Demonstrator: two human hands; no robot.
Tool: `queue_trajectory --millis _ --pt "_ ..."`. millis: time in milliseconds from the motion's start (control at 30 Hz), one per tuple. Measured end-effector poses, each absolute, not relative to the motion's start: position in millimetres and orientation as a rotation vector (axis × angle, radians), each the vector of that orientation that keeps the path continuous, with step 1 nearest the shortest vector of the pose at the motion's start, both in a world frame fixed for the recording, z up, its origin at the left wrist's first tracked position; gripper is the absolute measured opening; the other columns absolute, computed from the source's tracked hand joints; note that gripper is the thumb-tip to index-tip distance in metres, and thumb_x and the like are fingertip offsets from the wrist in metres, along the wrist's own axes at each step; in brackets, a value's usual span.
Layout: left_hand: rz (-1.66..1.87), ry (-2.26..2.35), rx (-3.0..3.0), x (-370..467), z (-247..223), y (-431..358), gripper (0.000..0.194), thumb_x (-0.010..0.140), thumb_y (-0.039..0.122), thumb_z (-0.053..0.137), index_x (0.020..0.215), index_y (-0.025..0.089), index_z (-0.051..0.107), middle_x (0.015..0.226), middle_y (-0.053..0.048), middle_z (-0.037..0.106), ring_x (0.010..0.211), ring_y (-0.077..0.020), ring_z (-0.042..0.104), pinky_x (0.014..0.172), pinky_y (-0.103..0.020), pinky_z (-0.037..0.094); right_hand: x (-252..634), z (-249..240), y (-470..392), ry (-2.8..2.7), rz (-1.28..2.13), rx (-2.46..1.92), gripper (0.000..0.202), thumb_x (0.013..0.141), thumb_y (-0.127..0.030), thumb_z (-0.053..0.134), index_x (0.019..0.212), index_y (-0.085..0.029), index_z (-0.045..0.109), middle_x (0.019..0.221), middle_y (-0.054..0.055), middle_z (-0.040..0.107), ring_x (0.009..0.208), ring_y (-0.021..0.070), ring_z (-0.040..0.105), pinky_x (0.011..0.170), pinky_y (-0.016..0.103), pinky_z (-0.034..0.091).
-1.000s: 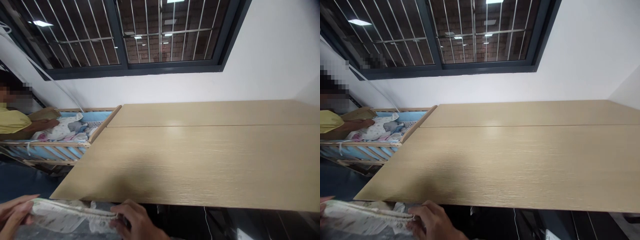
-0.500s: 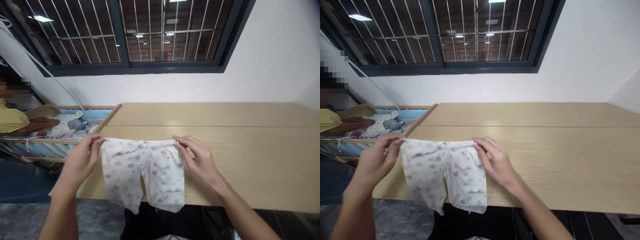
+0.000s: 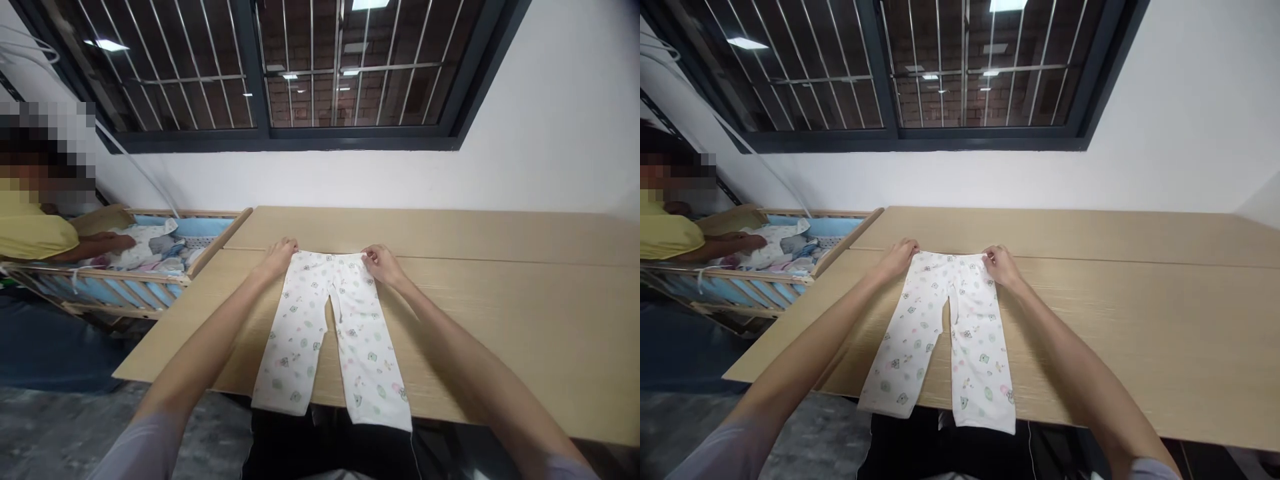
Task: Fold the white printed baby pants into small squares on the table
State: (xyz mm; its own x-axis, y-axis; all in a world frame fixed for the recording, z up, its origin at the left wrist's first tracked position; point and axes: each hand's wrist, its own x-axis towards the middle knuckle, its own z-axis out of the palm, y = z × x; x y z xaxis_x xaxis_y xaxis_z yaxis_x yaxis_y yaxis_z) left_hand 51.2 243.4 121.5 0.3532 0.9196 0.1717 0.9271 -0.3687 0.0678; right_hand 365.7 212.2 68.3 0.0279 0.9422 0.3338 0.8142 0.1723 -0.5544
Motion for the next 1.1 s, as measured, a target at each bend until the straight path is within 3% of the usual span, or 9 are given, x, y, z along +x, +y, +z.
queue_trajectory --millis 167,400,733,900,1000,1100 --pt "-0.084 -1.787 -2.516 64 94 269 0.038 0.095 0.039 0.064 0.127 0.018 0.059 0.127 -0.010 0.062 0.108 -0.0237 0.064 0.091 -0.046 0.057 370 37 240 -1.846 0.230 -1.791 0.023 0.092 -0.022 0.053 0.106 -0.016 0.070 0.107 0.010 0.071 0.102 0.0220 0.061 0.094 0.033 0.038" --pt "0.088 -1.802 -2.467 73 70 288 0.038 0.095 0.038 0.063 0.127 0.018 0.059 0.129 -0.010 0.062 0.109 -0.0240 0.064 0.092 -0.046 0.057 367 21 259 -1.862 0.253 -1.860 0.023 0.094 -0.021 0.053 0.109 -0.018 0.070 0.110 0.011 0.073 0.109 0.0236 0.061 0.099 0.038 0.032" --pt "0.085 -1.871 -2.417 92 91 286 0.038 0.095 0.038 0.064 0.128 0.018 0.059 0.128 -0.010 0.062 0.109 -0.0240 0.064 0.091 -0.046 0.057 372 19 268 -1.817 0.294 -1.937 0.027 0.093 -0.019 0.053 0.118 -0.020 0.064 0.112 0.010 0.074 0.116 0.0242 0.060 0.101 0.039 0.032" --pt "0.006 -1.858 -2.451 120 121 249 0.042 0.096 0.039 0.062 0.131 0.017 0.057 0.132 -0.012 0.060 0.113 -0.0261 0.062 0.095 -0.048 0.055 373 26 270 -1.775 0.339 -1.957 0.021 0.092 -0.023 0.056 0.111 -0.021 0.066 0.107 0.009 0.075 0.111 0.0237 0.063 0.102 0.040 0.033" --pt "-0.018 -1.717 -2.633 152 130 195 0.044 0.103 0.040 0.044 0.132 0.010 0.055 0.132 -0.022 0.061 0.116 -0.0304 0.062 0.094 -0.046 0.052 374 32 272 -1.734 0.364 -1.983 0.019 0.092 -0.029 0.056 0.102 -0.021 0.069 0.105 0.008 0.075 0.107 0.0242 0.064 0.102 0.040 0.033" --pt "0.092 -1.467 -2.946 182 118 115 0.051 0.097 0.060 0.042 0.113 0.018 0.067 0.102 -0.013 0.074 0.093 -0.0276 0.071 0.078 -0.039 0.055 375 36 274 -1.698 0.411 -2.016 0.021 0.091 -0.036 0.058 0.096 -0.021 0.072 0.100 0.008 0.076 0.104 0.0242 0.065 0.098 0.038 0.037"
